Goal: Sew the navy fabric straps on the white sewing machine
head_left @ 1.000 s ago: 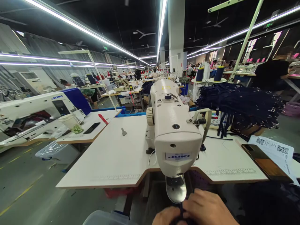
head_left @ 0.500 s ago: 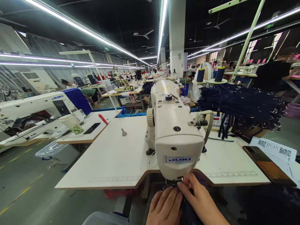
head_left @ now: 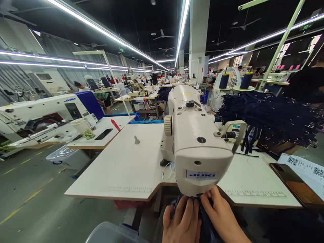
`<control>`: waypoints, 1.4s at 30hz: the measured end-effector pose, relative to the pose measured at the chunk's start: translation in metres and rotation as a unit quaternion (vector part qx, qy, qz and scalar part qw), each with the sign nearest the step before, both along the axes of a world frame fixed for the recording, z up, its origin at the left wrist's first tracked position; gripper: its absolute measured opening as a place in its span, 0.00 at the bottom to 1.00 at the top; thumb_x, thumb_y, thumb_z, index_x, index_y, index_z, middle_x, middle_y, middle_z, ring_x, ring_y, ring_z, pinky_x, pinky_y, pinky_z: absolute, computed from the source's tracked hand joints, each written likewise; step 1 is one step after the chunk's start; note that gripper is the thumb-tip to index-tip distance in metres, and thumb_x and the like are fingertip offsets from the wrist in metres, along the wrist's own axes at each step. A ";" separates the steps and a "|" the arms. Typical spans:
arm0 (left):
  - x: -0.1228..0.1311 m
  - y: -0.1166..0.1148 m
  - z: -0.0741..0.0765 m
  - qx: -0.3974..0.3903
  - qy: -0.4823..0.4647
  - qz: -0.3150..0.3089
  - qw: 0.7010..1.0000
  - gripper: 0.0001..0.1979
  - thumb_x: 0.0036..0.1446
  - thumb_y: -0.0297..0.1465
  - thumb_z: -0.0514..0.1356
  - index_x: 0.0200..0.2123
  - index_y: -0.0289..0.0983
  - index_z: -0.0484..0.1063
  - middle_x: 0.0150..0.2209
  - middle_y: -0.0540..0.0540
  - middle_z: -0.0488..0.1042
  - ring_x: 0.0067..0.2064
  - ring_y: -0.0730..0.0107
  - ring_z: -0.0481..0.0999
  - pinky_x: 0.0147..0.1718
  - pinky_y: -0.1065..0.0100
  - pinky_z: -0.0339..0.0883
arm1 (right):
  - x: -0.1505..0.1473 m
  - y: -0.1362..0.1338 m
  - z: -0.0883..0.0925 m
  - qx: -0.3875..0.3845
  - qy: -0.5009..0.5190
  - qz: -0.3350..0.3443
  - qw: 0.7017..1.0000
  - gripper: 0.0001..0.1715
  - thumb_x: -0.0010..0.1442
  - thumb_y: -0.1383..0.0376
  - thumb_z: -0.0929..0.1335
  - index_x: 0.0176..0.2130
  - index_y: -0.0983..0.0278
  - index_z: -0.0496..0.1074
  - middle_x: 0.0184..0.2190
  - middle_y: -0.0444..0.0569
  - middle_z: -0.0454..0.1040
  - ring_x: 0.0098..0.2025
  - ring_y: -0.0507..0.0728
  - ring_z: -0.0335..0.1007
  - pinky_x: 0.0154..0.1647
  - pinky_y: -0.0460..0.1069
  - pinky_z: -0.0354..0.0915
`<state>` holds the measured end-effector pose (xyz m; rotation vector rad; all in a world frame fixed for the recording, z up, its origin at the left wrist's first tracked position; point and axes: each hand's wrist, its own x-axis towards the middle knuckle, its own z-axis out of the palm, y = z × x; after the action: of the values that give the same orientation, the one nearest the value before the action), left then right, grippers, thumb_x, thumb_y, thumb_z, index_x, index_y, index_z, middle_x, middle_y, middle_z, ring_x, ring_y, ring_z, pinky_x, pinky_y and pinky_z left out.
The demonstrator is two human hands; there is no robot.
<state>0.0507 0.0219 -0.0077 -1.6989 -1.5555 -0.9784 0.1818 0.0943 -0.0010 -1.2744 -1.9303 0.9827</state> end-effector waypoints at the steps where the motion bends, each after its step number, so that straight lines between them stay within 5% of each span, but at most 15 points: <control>1: 0.000 0.001 0.000 0.000 0.000 0.003 1.000 0.19 0.71 0.36 0.44 0.42 0.43 0.74 0.38 0.58 0.81 0.41 0.78 0.77 0.42 0.59 0.56 | 0.000 0.001 0.000 0.006 0.000 -0.001 1.000 0.14 0.64 0.51 0.55 0.40 0.57 0.56 0.30 0.48 0.73 0.34 0.61 0.76 0.36 0.51 0.70; 17: 0.008 0.003 0.006 0.016 0.027 0.047 0.998 0.17 0.70 0.34 0.46 0.38 0.44 0.74 0.33 0.58 0.80 0.38 0.76 0.77 0.39 0.59 0.57 | 0.005 0.006 -0.007 0.007 -0.019 0.022 1.000 0.19 0.66 0.49 0.55 0.43 0.58 0.62 0.34 0.50 0.77 0.37 0.61 0.78 0.35 0.50 0.71; 27: -0.004 0.003 0.003 0.009 0.081 0.024 0.996 0.16 0.68 0.30 0.46 0.40 0.41 0.74 0.34 0.55 0.79 0.38 0.68 0.77 0.40 0.60 0.61 | 0.089 0.026 -0.030 0.046 -0.038 0.079 0.995 0.15 0.64 0.51 0.65 0.39 0.57 0.73 0.37 0.45 0.78 0.40 0.56 0.76 0.42 0.43 0.69; 34: -0.002 0.002 0.000 -0.007 0.094 0.014 0.995 0.16 0.68 0.30 0.45 0.42 0.41 0.74 0.35 0.54 0.79 0.40 0.67 0.77 0.42 0.60 0.61 | 0.128 0.023 -0.012 0.015 -0.075 0.066 0.995 0.17 0.63 0.49 0.65 0.35 0.59 0.72 0.33 0.47 0.75 0.37 0.59 0.74 0.39 0.45 0.71; 38: 0.001 0.002 0.000 -0.003 0.090 0.005 0.996 0.23 0.70 0.39 0.40 0.43 0.40 0.74 0.36 0.53 0.79 0.40 0.66 0.77 0.41 0.60 0.62 | 0.134 0.018 -0.004 -0.007 -0.064 0.072 0.995 0.18 0.63 0.48 0.65 0.35 0.57 0.74 0.35 0.49 0.76 0.40 0.61 0.74 0.43 0.48 0.71; 42: 0.009 0.002 -0.002 0.022 0.124 0.037 0.991 0.17 0.67 0.26 0.44 0.40 0.41 0.73 0.34 0.54 0.80 0.39 0.66 0.79 0.39 0.61 0.64 | 0.141 0.015 -0.004 -0.031 -0.057 0.055 0.996 0.19 0.62 0.47 0.65 0.37 0.57 0.75 0.38 0.50 0.78 0.44 0.63 0.75 0.44 0.48 0.71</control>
<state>0.0596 0.0240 -0.0094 -1.6505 -1.4130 -0.7288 0.3229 0.1096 -0.0050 -1.2959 -2.0917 1.0511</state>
